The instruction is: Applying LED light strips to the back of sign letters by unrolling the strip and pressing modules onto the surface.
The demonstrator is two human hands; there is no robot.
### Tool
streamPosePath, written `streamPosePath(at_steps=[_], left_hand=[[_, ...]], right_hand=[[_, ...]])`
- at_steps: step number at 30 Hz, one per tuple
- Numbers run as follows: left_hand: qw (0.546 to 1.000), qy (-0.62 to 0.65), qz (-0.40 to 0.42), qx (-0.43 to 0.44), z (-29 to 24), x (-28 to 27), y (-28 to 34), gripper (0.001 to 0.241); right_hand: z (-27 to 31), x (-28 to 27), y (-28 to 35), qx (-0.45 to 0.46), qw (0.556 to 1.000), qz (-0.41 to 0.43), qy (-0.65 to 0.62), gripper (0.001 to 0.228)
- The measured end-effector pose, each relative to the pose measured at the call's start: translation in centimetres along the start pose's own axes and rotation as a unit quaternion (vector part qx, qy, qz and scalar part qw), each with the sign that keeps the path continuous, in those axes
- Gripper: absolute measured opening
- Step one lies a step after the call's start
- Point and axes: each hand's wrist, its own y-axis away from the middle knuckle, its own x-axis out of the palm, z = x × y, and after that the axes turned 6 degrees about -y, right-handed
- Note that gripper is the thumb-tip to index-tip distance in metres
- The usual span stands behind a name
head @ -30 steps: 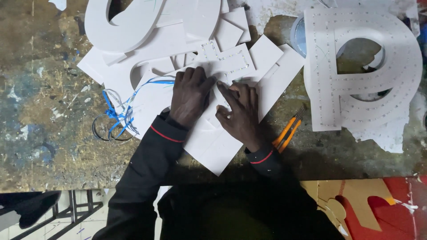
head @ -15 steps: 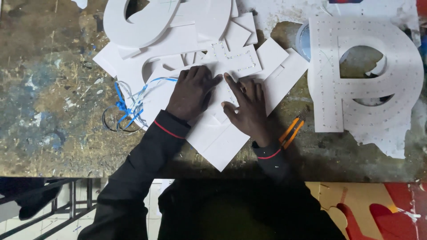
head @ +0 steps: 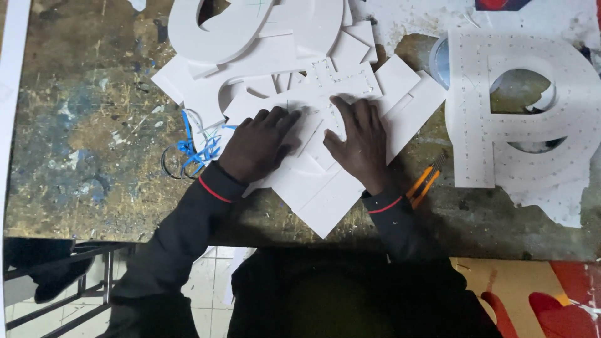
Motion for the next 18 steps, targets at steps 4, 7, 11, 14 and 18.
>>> streamPosePath(at_steps=[4, 7, 11, 14, 18], left_hand=[[0.995, 0.068, -0.062, -0.034, -0.9, 0.4, -0.5, 0.059], [0.986, 0.127, -0.092, -0.049, -1.1, 2.3, -1.8, 0.049], [0.966, 0.214, -0.125, -0.068, -1.0, 2.8, -3.1, 0.038], [0.949, 0.253, -0.170, -0.078, -0.6, 3.5, -3.5, 0.028], [0.948, 0.240, -0.196, -0.079, 0.1, 3.8, -3.3, 0.021]], right_hand=[[-1.3, 0.2, 0.0, -0.026, 0.999, -0.019, 0.011, 0.071], [-1.5, -0.3, -0.1, -0.047, 0.999, -0.002, 0.017, 0.067], [0.1, -1.4, -0.2, -0.062, 0.996, 0.008, 0.071, 0.053], [0.6, -1.3, 0.2, -0.062, 0.995, 0.003, 0.076, 0.054], [1.2, -1.2, 0.1, -0.044, 0.995, 0.005, 0.084, 0.052]])
